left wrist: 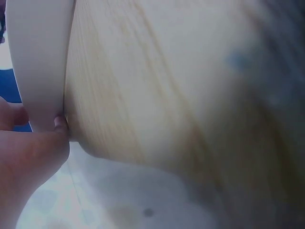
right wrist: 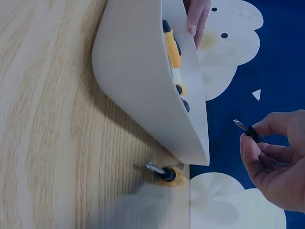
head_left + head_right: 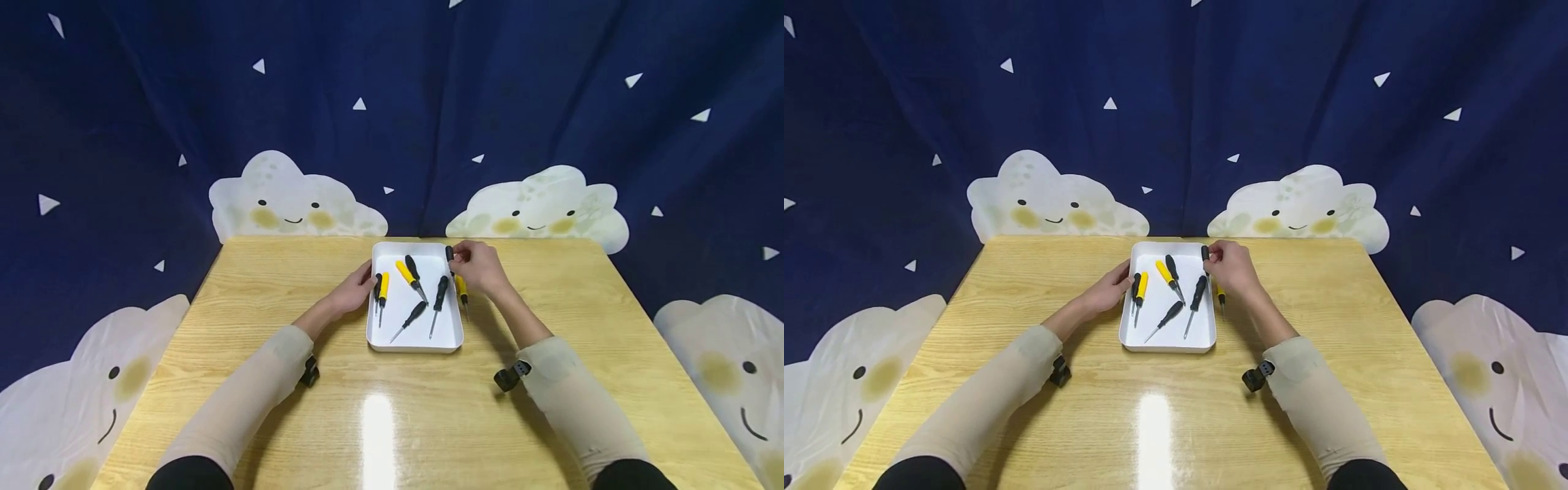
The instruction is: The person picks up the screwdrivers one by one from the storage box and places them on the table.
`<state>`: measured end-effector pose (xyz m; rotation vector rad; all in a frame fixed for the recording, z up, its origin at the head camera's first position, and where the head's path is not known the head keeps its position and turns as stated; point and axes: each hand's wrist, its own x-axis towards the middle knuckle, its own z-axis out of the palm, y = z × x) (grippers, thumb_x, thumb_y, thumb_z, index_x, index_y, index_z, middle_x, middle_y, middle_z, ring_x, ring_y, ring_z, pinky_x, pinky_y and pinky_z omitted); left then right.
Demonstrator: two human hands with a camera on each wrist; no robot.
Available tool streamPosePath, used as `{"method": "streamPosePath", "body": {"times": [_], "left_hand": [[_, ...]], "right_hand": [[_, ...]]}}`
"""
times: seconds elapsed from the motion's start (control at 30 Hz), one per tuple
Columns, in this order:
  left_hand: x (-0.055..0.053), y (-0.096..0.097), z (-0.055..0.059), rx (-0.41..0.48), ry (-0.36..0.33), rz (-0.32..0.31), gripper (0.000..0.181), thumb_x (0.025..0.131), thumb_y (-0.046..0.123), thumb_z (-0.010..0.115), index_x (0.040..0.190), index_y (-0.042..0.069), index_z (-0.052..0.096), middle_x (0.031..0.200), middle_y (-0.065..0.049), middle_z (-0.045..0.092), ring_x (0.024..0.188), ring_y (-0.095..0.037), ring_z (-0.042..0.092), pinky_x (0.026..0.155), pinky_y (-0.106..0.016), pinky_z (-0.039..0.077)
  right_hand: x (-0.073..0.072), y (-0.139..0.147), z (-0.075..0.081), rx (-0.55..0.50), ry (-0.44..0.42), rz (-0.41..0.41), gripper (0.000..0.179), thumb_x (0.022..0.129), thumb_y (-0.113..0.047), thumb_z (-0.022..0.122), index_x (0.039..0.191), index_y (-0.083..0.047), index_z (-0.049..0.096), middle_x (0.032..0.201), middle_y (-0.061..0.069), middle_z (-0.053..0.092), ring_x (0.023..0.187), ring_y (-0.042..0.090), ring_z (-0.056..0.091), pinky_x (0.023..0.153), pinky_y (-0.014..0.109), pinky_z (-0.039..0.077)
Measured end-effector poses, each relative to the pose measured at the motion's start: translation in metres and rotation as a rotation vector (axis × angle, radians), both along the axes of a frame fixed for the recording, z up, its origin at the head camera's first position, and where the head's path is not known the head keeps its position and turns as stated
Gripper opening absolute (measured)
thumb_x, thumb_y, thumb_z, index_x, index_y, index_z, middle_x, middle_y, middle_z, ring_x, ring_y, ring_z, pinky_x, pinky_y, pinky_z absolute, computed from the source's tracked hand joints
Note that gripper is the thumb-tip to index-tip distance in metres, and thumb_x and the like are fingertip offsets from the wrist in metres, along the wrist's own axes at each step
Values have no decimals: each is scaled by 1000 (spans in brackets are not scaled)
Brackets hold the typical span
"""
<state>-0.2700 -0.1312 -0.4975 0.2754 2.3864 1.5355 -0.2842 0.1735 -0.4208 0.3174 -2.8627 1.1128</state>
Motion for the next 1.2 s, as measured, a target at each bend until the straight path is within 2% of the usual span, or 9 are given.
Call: {"method": "streamPosePath", "body": {"times": [0.3, 0.5, 0.83, 1.07, 1.2], "left_hand": [[-1, 0, -2, 8, 18, -4, 62, 117, 19, 38, 170, 4, 11, 175, -17, 19, 161, -28, 18, 130, -43, 17], [0, -2, -4, 10, 16, -5, 62, 116, 19, 38, 170, 4, 11, 175, -17, 19, 161, -28, 18, 130, -43, 16], [-3, -1, -6, 5, 18, -9, 62, 116, 19, 37, 170, 2, 10, 175, -18, 20, 161, -29, 19, 130, -44, 17], [1, 0, -2, -10, 7, -5, 62, 117, 20, 38, 170, 3, 11, 175, -17, 20, 161, -28, 19, 130, -43, 17], [-1, -1, -1, -9, 2, -10, 62, 117, 21, 37, 170, 4, 10, 175, -17, 19, 161, -29, 18, 130, -44, 16]], "right_hand": [[-4, 14, -3, -5, 24, -9, 27, 92, -10, 71, 113, 6, 73, 92, 12, 72, 87, 26, 67, 79, 35, 52], [-4, 23, -7, -35, -2, -19, 27, 92, -10, 73, 114, 7, 72, 92, 13, 72, 87, 29, 69, 74, 35, 53], [-10, 35, -25, -3, -25, -60, 24, 92, -10, 73, 111, 4, 74, 91, 10, 71, 85, 27, 66, 72, 33, 51], [-13, 44, -33, 25, -45, -64, 26, 91, -11, 72, 111, 4, 75, 92, 13, 71, 81, 26, 63, 73, 34, 50], [-16, 47, -39, 35, -62, -66, 28, 91, -12, 71, 112, 5, 75, 91, 13, 72, 82, 26, 64, 76, 35, 51]]}}
